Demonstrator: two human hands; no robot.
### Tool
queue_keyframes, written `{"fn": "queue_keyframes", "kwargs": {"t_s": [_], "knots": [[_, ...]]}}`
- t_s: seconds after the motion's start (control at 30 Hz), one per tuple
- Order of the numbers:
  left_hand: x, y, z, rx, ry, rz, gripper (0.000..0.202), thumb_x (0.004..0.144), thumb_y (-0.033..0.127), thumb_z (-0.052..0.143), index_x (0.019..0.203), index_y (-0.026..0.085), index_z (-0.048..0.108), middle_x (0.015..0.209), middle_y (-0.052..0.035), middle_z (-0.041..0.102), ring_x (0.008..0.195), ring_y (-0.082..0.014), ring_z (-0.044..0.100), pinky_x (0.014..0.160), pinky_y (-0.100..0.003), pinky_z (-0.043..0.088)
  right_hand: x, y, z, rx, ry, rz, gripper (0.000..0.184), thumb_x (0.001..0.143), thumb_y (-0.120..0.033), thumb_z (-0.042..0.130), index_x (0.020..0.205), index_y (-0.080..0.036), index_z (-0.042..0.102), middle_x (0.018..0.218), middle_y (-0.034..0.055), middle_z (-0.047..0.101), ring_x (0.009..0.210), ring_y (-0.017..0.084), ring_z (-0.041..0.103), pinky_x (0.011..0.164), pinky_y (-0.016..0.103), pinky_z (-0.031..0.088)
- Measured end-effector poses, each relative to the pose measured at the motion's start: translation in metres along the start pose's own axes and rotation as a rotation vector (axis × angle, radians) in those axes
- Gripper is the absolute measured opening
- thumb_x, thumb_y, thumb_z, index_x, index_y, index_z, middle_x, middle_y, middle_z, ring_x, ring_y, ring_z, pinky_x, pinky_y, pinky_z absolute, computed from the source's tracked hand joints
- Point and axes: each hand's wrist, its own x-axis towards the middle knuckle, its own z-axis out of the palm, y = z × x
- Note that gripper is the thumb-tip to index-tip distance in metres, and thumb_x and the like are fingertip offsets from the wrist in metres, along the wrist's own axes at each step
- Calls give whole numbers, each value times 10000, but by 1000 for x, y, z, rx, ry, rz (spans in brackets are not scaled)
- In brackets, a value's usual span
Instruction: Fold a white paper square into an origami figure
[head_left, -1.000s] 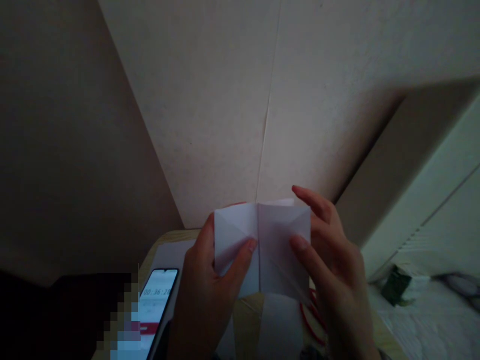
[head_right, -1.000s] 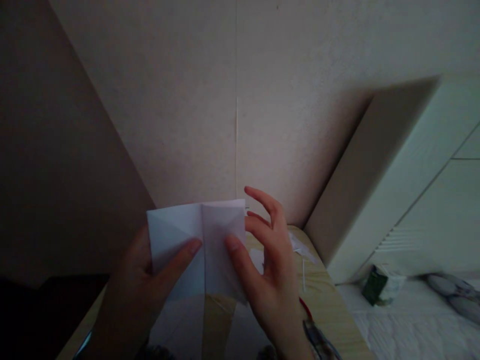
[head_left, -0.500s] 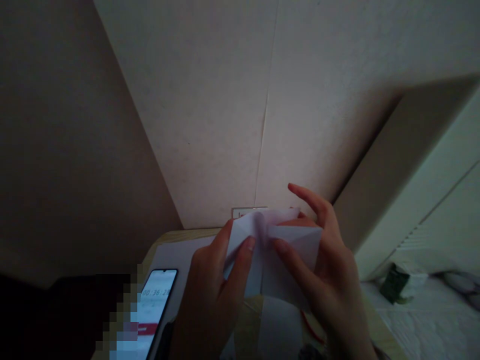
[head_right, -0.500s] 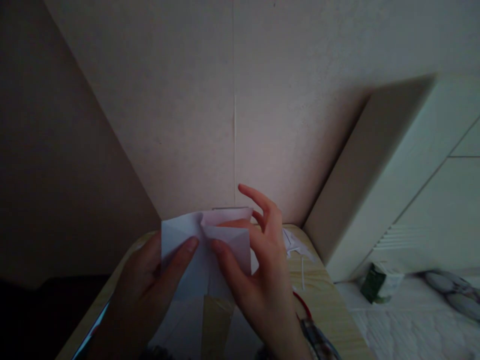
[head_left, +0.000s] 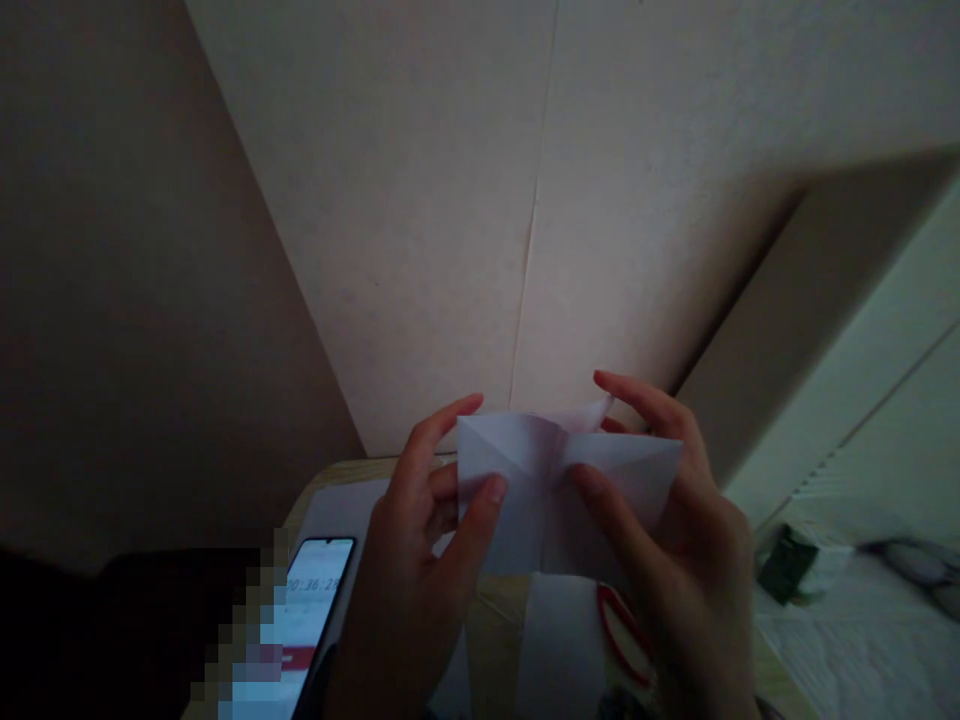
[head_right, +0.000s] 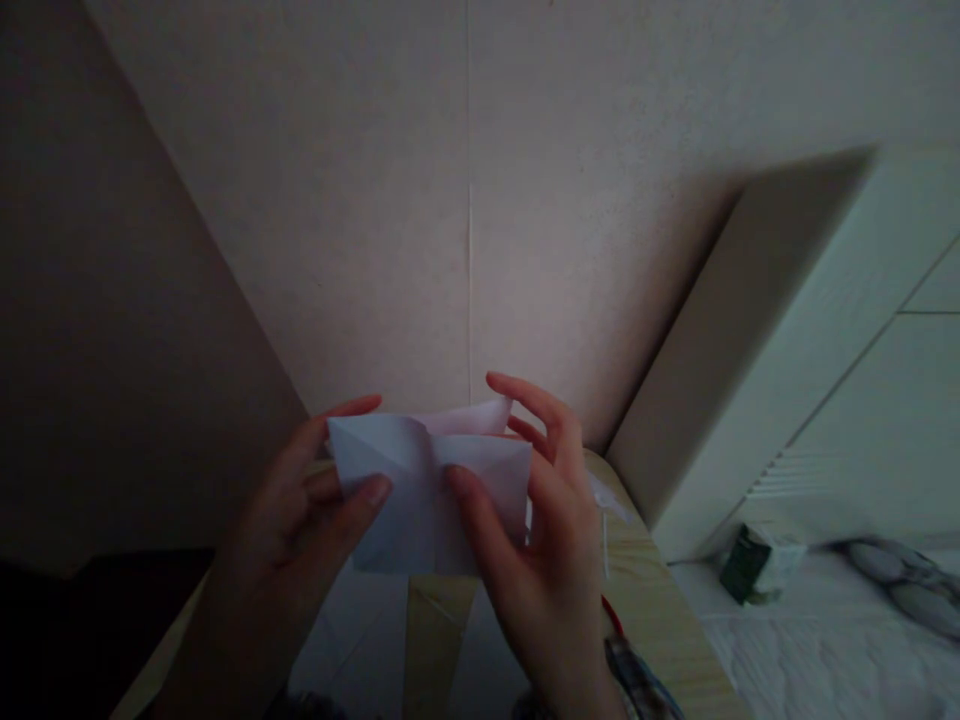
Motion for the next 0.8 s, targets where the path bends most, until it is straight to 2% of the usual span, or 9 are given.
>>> {"fn": "queue_keyframes", "kwargs": {"t_s": [0.1, 0.23, 0.4, 0.47, 0.6, 0.7, 0.8], "knots": [[1, -2, -2, 20, -12, -4, 281, 767, 292, 818, 1042, 242, 786, 766, -39, 828, 620, -226, 757, 545, -245, 580, 0, -1, 0, -18, 35, -5, 143, 971, -232, 687, 957, -353, 762, 1457, -17, 591, 1295, 275, 596, 1083, 494, 517], [1, -1, -2, -31, 46, -6, 152, 774, 294, 817, 904, 227, 778, 714, -37, 806, 629, -255, 776, 513, -262, 590, 2, 1, -2, -56, 38, -10, 63, 961, -307, 703, 936, -320, 760, 1485, -1, 572, 1369, 305, 548, 1082, 489, 511], [-2, 2, 2, -127, 140, -11, 206, 788, 243, 808, 975, 247, 721, 693, 12, 803, 571, -219, 765, 426, -215, 531, 3, 0, -5, -78, -1, 5, 121, 992, -313, 647, 939, -324, 755, 1469, -4, 594, 1364, 307, 547, 1104, 515, 466], [-2, 3, 3, -125, 191, 0, 218, 806, 244, 798, 998, 254, 697, 707, 23, 806, 597, -209, 771, 447, -207, 537, 2, 0, -5, -79, -5, 19, 148, 1001, -315, 633, 925, -323, 759, 1459, -4, 602, 1352, 305, 556, 1076, 504, 478], [1, 1, 0, -111, 202, 61, 239, 829, 222, 793, 1030, 262, 670, 739, 48, 809, 621, -180, 770, 490, -189, 551, 4, 1, -5, -55, -43, 23, 174, 1003, -316, 638, 922, -339, 790, 1434, -3, 616, 1345, 285, 565, 1090, 492, 469], [3, -2, -3, -128, 229, 120, 171, 878, 204, 759, 1007, 258, 661, 788, 51, 810, 702, -156, 778, 570, -166, 568, 6, 5, -3, -15, -88, 20, 134, 979, -322, 668, 940, -328, 796, 1439, 26, 610, 1338, 295, 575, 1082, 509, 482], [3, -5, -5, -186, 245, 126, 134, 871, 216, 773, 965, 247, 681, 780, 40, 802, 732, -181, 782, 597, -198, 593, 7, 7, 0, 16, -96, 44, 84, 950, -324, 703, 934, -305, 783, 1433, 51, 618, 1325, 316, 590, 1080, 546, 482]]}}
